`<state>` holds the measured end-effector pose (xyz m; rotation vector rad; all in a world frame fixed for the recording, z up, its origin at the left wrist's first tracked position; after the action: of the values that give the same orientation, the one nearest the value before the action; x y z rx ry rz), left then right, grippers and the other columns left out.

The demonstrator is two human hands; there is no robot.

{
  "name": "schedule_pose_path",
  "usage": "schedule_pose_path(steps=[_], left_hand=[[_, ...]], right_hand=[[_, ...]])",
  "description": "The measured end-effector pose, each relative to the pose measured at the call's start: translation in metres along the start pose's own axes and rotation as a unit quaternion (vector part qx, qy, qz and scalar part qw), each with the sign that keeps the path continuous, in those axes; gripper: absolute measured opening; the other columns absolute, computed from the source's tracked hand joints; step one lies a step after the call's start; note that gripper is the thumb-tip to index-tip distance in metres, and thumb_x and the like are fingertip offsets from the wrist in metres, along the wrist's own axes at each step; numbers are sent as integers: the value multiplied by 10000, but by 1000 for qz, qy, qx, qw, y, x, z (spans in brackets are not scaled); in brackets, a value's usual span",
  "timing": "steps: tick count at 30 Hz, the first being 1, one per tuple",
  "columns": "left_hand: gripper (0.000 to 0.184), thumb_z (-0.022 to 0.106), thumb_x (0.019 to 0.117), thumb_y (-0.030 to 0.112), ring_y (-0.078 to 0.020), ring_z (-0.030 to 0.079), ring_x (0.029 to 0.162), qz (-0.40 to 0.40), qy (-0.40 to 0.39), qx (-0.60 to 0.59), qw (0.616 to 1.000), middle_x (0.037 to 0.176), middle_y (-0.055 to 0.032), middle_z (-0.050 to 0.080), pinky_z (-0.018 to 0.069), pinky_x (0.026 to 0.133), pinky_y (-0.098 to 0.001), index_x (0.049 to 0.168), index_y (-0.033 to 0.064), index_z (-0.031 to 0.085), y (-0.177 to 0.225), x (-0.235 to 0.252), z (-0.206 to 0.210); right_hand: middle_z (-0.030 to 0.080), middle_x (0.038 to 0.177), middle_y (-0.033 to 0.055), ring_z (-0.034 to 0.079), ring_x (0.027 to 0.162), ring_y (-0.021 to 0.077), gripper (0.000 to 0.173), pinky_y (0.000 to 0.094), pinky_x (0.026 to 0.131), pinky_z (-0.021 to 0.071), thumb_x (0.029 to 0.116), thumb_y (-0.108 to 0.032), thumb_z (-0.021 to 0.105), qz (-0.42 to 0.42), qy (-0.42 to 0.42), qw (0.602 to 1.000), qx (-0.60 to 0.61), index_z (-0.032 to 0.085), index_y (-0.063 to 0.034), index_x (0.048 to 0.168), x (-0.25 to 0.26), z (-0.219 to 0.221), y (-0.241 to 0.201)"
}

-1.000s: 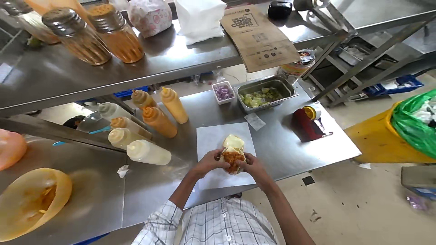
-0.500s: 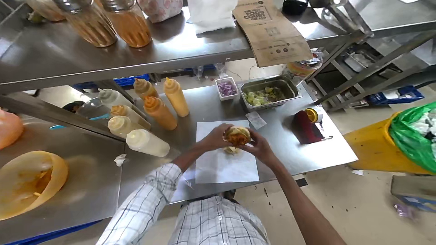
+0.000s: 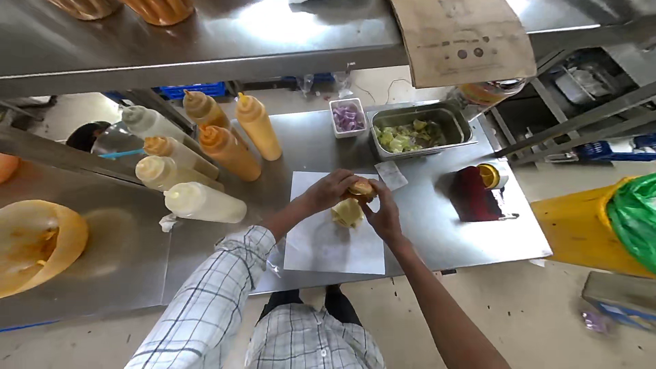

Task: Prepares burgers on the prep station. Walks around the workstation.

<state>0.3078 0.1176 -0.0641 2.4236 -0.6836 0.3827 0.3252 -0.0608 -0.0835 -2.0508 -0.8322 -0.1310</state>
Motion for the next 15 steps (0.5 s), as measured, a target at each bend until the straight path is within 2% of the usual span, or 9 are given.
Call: schedule_pose_path(steps=[2,5,10,13,15], left_hand=[[466,765,909,134,-308,613,1242,14,15,15,1000,1288,-206,634,494,1084,-379,1331,-1,620,3,-3,1],[369,689,963,118,-298,608,1258,40,26,43,998,1303,-184,642,478,1099,-398,1305,-7,626,3,-12,8],[315,643,972,61,-277,600,1269,46,8,47,998,1313,-147,646,458,1120,-409,1282,6,632,2,-29,16],[411,706,905,28,-283,584,1295,42,-29,39,998,1347,-151,631,444,1137,-418,1307,0,624,3,-33,14],[548,770,854,71,-279,539,1353,49,-73,48,995,1427,-144,587,408,1167,-420,1370,20,593,2,-37,17]], right_hand=[[557,1436,191,538,1356,293,602,457,1121,473,857,-57,785,-14,16,1000,-12,535,-4,1402,-3,4,2],[590,1393,210,555,1338,320,505,476,1115,478,867,-66,769,-19,32,999,-16,591,26,1331,-7,12,5],[611,1377,181,571,1318,323,493,488,1087,500,855,-100,782,-26,24,998,-43,627,-16,1316,-22,25,11],[619,1368,181,582,1305,329,482,479,1080,507,853,-114,789,-32,6,998,-59,636,-10,1298,-26,26,9],[617,1374,187,581,1308,336,466,478,1084,502,868,-123,780,-37,-10,997,-73,642,-2,1296,-30,25,7]])
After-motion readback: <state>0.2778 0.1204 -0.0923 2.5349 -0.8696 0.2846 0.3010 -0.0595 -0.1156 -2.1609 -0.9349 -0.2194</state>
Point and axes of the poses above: each hand's wrist, its own x-axis towards the middle knuckle, its own z-axis out of the palm, y = z × x, the point moved 6 cm from there along x, towards the middle knuckle
